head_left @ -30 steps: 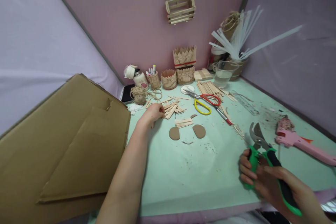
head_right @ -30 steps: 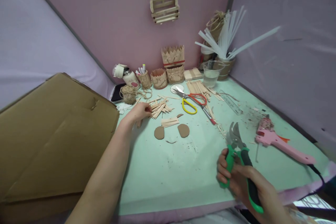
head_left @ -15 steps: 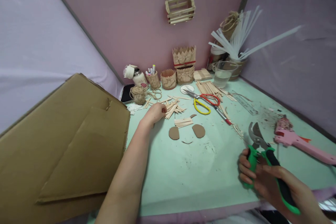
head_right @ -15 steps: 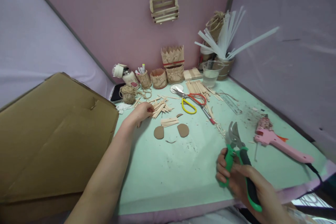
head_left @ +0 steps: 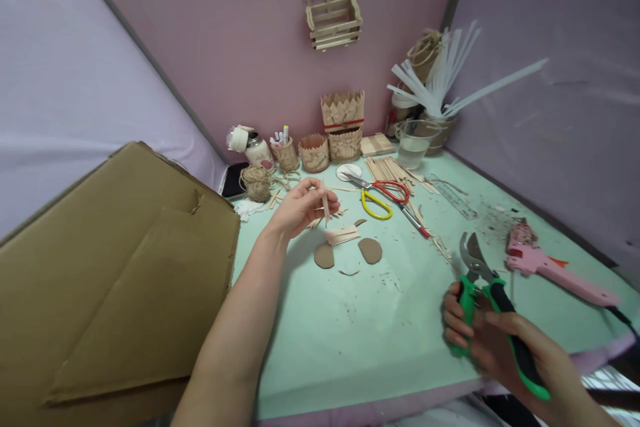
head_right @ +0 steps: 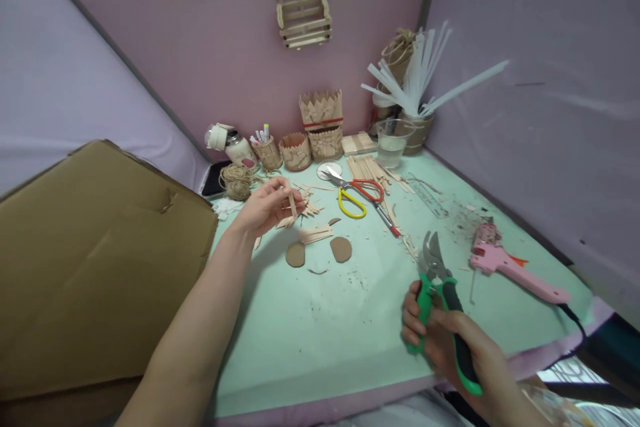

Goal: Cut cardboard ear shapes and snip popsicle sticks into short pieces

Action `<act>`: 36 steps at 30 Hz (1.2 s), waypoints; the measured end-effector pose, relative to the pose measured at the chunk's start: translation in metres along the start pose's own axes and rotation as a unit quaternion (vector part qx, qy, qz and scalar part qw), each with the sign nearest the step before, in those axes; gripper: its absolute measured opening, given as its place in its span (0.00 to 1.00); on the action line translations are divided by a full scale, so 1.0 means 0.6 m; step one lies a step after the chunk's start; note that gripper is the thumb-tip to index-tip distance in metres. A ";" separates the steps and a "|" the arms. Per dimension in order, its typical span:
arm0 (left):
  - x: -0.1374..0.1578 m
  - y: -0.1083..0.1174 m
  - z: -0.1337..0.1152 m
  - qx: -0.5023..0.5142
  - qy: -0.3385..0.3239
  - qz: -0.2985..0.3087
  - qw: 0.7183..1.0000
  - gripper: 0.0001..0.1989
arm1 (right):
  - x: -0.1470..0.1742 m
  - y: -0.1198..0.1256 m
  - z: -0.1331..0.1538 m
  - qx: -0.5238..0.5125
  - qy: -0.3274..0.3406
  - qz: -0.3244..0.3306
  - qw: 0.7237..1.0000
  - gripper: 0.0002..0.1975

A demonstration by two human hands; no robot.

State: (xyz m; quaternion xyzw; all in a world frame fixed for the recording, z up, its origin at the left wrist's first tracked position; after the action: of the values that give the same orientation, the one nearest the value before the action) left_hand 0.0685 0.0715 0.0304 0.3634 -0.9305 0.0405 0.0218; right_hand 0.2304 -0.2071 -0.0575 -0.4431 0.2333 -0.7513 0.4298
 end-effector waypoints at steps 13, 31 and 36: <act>-0.005 -0.092 0.044 0.324 0.155 0.067 0.931 0.05 | -0.001 -0.006 0.000 -0.011 0.005 0.017 1.000 0.12; 0.056 -0.213 0.085 0.011 0.257 0.138 0.956 0.12 | 0.077 0.009 0.016 0.358 -0.071 -0.032 0.930 0.15; 0.085 -0.260 0.117 -0.031 0.281 0.167 0.944 0.07 | 0.115 0.013 0.008 0.370 -0.098 -0.025 0.924 0.15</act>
State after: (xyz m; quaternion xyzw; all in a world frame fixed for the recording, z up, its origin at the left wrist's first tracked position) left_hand 0.1361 -0.0837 -0.0268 0.1761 -0.9345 0.1154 0.2870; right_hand 0.2214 -0.2695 -0.0287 -0.3301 -0.1156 -0.7477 0.5644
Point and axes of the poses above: each hand's wrist, its own x-axis away from the middle knuckle, its own y-axis out of the back of the hand, z = x × y, the point moved 4 cm from there along -x, towards the middle knuckle, and after that the axes turned 8 degrees about -x, right-handed, at the moved point
